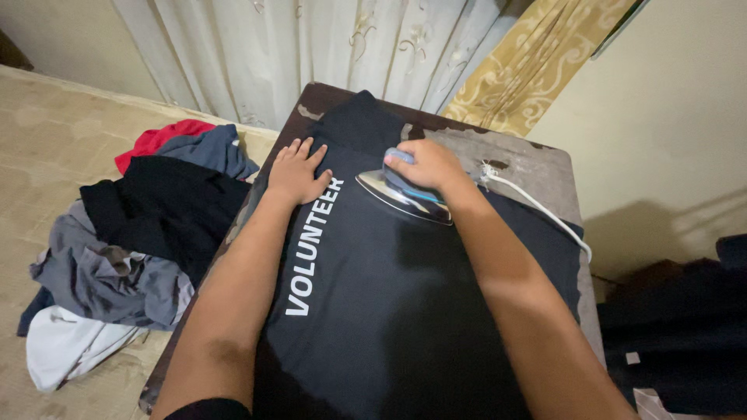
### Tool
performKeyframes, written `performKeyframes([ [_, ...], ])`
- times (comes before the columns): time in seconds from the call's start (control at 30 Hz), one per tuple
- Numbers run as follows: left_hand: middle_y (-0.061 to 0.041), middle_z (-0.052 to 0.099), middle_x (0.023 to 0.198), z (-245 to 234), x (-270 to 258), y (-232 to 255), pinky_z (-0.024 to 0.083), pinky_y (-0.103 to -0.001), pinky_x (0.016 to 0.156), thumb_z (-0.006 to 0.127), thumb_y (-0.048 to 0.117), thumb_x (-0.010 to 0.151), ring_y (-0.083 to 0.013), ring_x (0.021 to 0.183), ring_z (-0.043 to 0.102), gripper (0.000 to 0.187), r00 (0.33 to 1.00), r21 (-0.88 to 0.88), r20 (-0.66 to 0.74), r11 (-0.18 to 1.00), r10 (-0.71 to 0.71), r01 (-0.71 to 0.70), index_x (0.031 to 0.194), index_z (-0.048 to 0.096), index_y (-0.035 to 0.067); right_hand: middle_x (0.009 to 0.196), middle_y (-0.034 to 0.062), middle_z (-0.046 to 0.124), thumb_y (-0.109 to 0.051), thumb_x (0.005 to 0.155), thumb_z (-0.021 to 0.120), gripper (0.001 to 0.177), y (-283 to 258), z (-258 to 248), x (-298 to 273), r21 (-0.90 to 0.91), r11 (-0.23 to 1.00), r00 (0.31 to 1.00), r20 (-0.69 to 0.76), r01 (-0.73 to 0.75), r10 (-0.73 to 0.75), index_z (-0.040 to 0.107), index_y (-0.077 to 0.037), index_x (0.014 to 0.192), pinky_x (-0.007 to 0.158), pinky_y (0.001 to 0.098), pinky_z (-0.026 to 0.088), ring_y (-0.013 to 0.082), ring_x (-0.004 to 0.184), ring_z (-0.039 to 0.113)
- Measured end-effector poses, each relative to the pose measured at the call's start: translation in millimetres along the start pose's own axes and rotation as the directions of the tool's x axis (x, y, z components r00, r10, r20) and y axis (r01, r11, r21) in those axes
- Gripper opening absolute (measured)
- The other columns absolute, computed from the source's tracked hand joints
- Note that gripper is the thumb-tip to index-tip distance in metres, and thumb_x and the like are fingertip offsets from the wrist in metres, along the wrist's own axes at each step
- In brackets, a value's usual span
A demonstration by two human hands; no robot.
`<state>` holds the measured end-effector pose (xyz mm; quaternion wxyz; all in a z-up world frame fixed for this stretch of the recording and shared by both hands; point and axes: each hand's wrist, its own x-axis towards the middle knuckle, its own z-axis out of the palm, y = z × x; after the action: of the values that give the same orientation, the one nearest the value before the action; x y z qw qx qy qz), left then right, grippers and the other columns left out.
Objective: The person irons a black t-shirt with the word 'VOLUNTEER' printed on it. They use an electric iron to smooth out wrinkles on the front of the shirt, moving the iron back and forth across the fabric.
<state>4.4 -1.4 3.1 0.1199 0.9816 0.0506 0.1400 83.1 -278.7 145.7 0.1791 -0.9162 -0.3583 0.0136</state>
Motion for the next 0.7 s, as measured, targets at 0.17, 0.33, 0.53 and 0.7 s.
performKeyframes([
  [0.17, -0.014, 0.033, 0.164, 2, 1, -2, 0.019, -0.048, 0.122, 0.049, 0.058, 0.092, -0.0350, 0.152, 0.026, 0.072, 1.000, -0.002, 0.002, 1.000, 0.004, -0.004, 0.155, 0.044, 0.022, 0.093, 0.0150, 0.075, -0.059, 0.086, 0.064, 0.045, 5, 2, -12, 0.018, 0.994, 0.993, 0.049, 0.108, -0.108, 0.076, -0.020, 0.104, 0.075, 0.0440, 0.055, 0.0351, 0.087, 0.073],
  [0.33, -0.014, 0.032, 0.164, 5, 3, -2, 0.019, -0.048, 0.122, 0.050, 0.058, 0.091, -0.0346, 0.152, 0.026, 0.072, 1.000, 0.002, -0.002, 1.000, -0.004, 0.004, 0.155, 0.044, 0.024, 0.093, 0.0139, 0.076, -0.061, 0.088, 0.063, 0.046, 12, -1, -12, 0.007, 0.999, 0.998, 0.049, 0.037, -0.038, 0.077, -0.020, 0.103, 0.077, 0.0445, 0.055, 0.0350, 0.089, 0.072],
  [0.53, -0.014, 0.033, 0.164, 1, 0, -2, 0.020, -0.048, 0.122, 0.050, 0.057, 0.093, -0.0345, 0.152, 0.027, 0.072, 1.000, 0.024, 0.012, 1.000, -0.004, 0.003, 0.155, 0.045, 0.023, 0.097, 0.0135, 0.076, -0.062, 0.088, 0.062, 0.045, 12, -1, -6, -0.046, 0.999, 0.999, -0.037, -0.019, 0.017, 0.078, -0.022, 0.104, 0.080, 0.0472, 0.054, 0.0363, 0.094, 0.071],
  [0.7, -0.013, 0.032, 0.164, -3, 0, 2, 0.019, -0.047, 0.122, 0.050, 0.056, 0.092, -0.0333, 0.152, 0.026, 0.071, 0.999, 0.005, 0.023, 1.000, -0.024, 0.024, 0.154, 0.045, 0.023, 0.098, 0.0140, 0.076, -0.063, 0.088, 0.060, 0.048, 20, -6, -19, -0.088, 0.994, 0.998, 0.022, -0.062, 0.064, 0.078, -0.022, 0.105, 0.082, 0.0475, 0.054, 0.0375, 0.095, 0.070],
])
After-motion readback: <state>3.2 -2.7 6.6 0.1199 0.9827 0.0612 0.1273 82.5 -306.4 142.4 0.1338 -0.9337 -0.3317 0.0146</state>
